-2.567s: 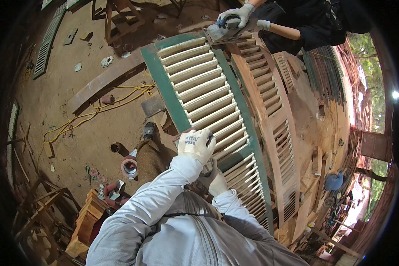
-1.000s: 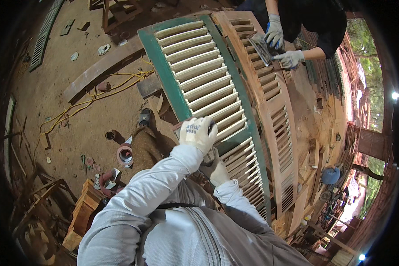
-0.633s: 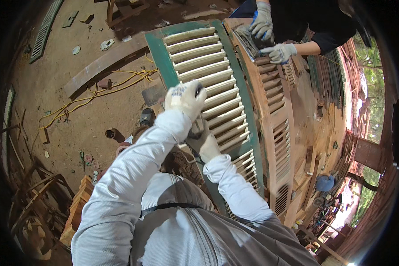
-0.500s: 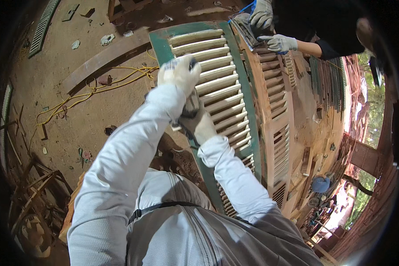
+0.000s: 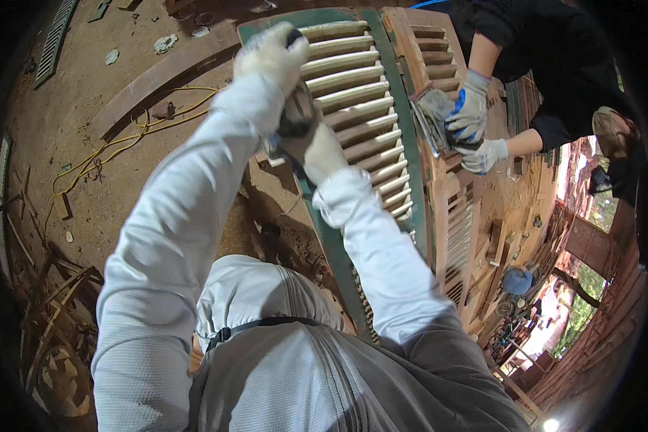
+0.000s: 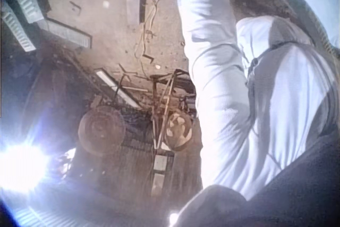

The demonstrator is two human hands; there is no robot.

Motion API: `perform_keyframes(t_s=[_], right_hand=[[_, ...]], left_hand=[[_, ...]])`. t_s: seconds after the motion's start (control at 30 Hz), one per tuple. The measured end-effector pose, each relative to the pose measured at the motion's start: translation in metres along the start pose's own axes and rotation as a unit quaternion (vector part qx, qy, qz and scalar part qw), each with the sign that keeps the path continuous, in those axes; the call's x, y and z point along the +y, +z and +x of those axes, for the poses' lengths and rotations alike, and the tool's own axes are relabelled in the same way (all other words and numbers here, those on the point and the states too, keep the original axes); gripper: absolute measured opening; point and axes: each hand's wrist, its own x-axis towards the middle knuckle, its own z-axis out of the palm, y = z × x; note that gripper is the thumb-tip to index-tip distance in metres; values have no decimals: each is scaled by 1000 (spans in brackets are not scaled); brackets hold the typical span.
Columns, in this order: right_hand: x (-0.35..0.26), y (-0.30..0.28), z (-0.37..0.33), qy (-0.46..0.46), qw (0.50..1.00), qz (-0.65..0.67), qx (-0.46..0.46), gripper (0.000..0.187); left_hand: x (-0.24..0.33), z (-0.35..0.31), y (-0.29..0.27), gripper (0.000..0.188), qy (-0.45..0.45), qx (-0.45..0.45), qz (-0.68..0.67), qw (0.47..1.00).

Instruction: The person sands a green-framed wooden slatted panel using a handheld electric sander. They move the sander along the slats and edges, then flip the panel to continue sanding the opposite side. A second person is visible in the background working on a similar panel.

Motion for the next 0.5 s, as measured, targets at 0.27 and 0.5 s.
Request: perform_keyframes(t_s=[0.27, 0.5], right_hand=[[93, -9, -241, 62, 995, 5, 80, 80], [158, -22, -383, 168, 975, -136, 46, 101]], left_hand=[[54, -229, 49, 24, 91, -91, -28, 991], [68, -362, 76, 23, 152, -226, -63, 960]])
